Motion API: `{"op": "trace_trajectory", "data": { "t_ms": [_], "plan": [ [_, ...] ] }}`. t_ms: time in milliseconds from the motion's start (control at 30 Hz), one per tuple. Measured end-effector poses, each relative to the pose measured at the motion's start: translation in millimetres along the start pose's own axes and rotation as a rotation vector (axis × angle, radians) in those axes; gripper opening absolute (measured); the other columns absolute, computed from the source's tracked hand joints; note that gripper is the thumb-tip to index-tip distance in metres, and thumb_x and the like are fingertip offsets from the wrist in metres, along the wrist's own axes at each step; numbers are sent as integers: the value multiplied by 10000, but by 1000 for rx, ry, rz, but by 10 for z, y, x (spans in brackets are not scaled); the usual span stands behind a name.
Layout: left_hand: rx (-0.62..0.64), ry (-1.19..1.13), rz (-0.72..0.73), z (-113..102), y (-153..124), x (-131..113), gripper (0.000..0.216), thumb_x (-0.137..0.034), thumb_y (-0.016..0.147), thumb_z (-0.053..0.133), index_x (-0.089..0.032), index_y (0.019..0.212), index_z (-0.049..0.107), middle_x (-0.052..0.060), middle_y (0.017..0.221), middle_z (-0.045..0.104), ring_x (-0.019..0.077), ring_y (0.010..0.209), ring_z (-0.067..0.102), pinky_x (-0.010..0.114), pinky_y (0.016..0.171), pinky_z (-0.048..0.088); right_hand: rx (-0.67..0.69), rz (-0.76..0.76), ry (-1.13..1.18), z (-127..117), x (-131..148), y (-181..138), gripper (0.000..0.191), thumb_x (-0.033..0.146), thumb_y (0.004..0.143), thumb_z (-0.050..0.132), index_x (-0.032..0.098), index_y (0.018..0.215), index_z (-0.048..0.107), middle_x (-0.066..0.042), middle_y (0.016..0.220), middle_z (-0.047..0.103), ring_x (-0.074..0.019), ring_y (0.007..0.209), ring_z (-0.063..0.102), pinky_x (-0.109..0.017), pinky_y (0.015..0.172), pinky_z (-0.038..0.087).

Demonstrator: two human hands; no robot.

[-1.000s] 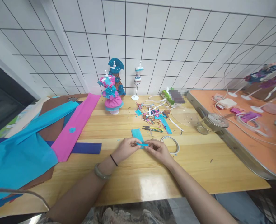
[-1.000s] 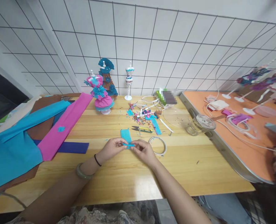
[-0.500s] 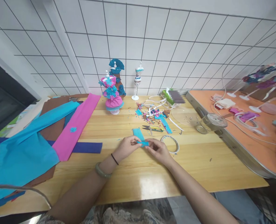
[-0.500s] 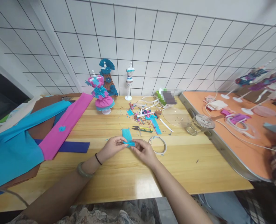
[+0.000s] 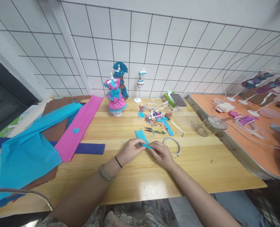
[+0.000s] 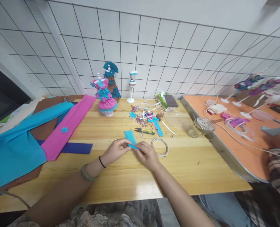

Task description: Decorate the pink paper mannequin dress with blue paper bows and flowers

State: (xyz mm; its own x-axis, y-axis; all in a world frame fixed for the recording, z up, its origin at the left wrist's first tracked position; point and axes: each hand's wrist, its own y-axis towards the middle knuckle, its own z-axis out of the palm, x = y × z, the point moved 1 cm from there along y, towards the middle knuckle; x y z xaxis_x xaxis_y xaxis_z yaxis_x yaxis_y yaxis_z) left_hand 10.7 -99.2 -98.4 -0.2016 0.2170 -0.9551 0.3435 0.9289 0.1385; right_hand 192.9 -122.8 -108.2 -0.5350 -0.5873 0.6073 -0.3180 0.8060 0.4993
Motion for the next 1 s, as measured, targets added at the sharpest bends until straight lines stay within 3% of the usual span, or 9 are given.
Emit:
{"op": "trace_trajectory", "data": {
  "t_ms": [100,233,333,533,767,1000],
  "plan": [
    [-104,16,-10,-1,-34,5,170,-319,688,636,-156,732,615,-1,659,578,106,615,497,212,592,391,-113,-15,-88,-26,-19,-15,170,223,836,482,195,943,611,-85,826,617,-155,686,586,-271,574,483],
    [168,-293,-249,94,-81,21,374,-475,714,581,-110,643,618,22,578,585,98,522,509,213,511,396,-153,-75,-201,-36,-10,-46,190,209,835,479,193,966,616,-99,850,614,-168,739,589,-294,625,482],
    [229,-432,-335,161,-82,13,434,-514,707,571,-86,729,638,66,649,630,120,562,568,238,542,450,-82,-150,-260,-11,32,-62,182,209,823,506,200,951,636,-93,843,631,-165,745,594,-287,631,474],
    [121,-562,-352,106,-9,31,385,-442,630,676,-90,784,642,89,732,660,145,635,610,267,604,488,-21,-191,-314,25,89,-38,241,217,818,525,198,1045,603,-100,908,640,-168,780,605,-294,667,479],
    [-84,-696,-262,-190,88,69,351,-337,609,722,-123,870,629,75,827,680,148,687,632,313,742,485,-138,-66,-295,14,20,-12,249,189,835,465,186,1061,569,-115,955,603,-197,868,595,-339,740,496],
    [-135,-743,-154,-319,121,33,439,-263,607,736,-122,993,580,78,870,677,151,700,636,337,750,492,-177,29,-316,-53,-108,50,233,220,848,415,188,1001,587,-100,909,625,-193,831,606,-339,727,501]
  ]
}}
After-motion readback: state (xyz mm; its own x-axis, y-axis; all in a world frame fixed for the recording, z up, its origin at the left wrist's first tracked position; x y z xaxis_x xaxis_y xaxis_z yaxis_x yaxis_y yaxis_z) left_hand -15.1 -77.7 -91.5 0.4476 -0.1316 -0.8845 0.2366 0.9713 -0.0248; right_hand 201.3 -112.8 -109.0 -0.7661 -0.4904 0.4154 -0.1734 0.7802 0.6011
